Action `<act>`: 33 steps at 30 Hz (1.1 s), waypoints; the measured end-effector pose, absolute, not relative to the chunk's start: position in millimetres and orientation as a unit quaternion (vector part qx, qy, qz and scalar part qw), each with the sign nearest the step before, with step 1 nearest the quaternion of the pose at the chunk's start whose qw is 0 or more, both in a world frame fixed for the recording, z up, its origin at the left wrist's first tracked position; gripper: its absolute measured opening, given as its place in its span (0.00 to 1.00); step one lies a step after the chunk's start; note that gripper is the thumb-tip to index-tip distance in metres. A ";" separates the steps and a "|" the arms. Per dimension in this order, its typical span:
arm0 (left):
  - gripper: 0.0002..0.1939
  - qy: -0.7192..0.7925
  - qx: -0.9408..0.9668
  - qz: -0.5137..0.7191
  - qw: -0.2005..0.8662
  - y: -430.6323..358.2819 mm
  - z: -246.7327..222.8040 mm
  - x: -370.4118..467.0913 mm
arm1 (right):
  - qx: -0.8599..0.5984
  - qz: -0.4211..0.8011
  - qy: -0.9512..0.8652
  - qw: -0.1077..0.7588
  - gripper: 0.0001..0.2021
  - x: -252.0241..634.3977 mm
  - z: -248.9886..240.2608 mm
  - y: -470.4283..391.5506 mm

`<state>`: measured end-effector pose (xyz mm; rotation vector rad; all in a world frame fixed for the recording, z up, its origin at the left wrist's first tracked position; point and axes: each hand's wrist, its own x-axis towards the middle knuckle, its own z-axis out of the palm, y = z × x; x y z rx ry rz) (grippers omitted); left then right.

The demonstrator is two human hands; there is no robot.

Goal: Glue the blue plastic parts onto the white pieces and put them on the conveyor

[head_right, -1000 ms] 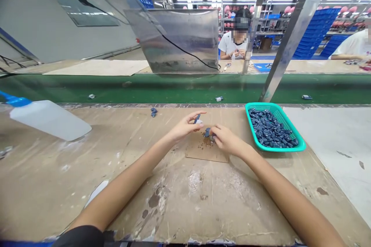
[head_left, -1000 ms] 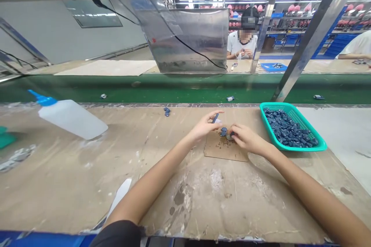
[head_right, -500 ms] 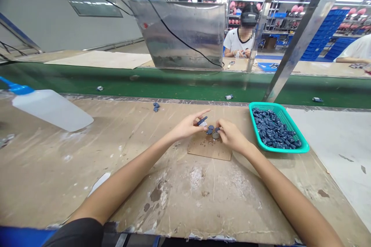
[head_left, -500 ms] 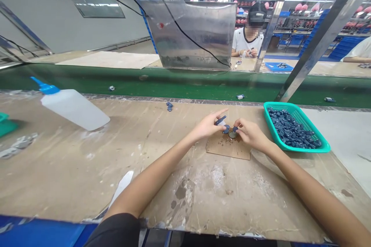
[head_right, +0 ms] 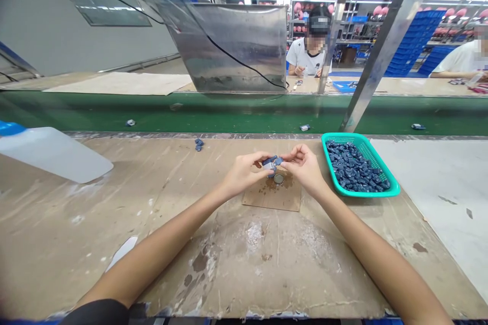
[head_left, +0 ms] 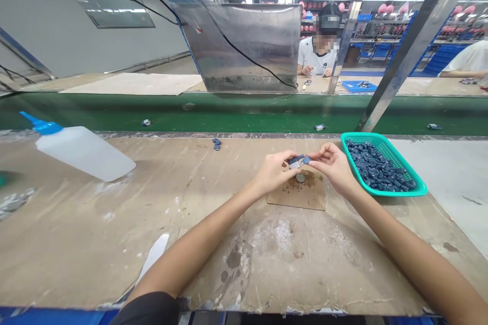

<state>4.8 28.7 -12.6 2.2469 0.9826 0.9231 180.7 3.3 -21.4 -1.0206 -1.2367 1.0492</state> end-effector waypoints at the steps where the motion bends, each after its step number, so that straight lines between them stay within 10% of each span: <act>1: 0.13 0.358 0.831 0.342 0.252 28.0 -12.6 4.9 | -0.439 0.451 -0.528 0.570 0.20 180.1 -21.7 3.1; 22: 0.13 0.219 0.868 0.427 0.129 8.7 -13.6 8.5 | -0.268 0.703 -0.478 0.454 0.23 183.2 -19.2 -6.6; 33: 0.14 0.250 0.862 0.425 0.117 11.2 -13.0 14.7 | -0.319 0.587 -0.564 0.486 0.23 175.4 -16.1 -5.8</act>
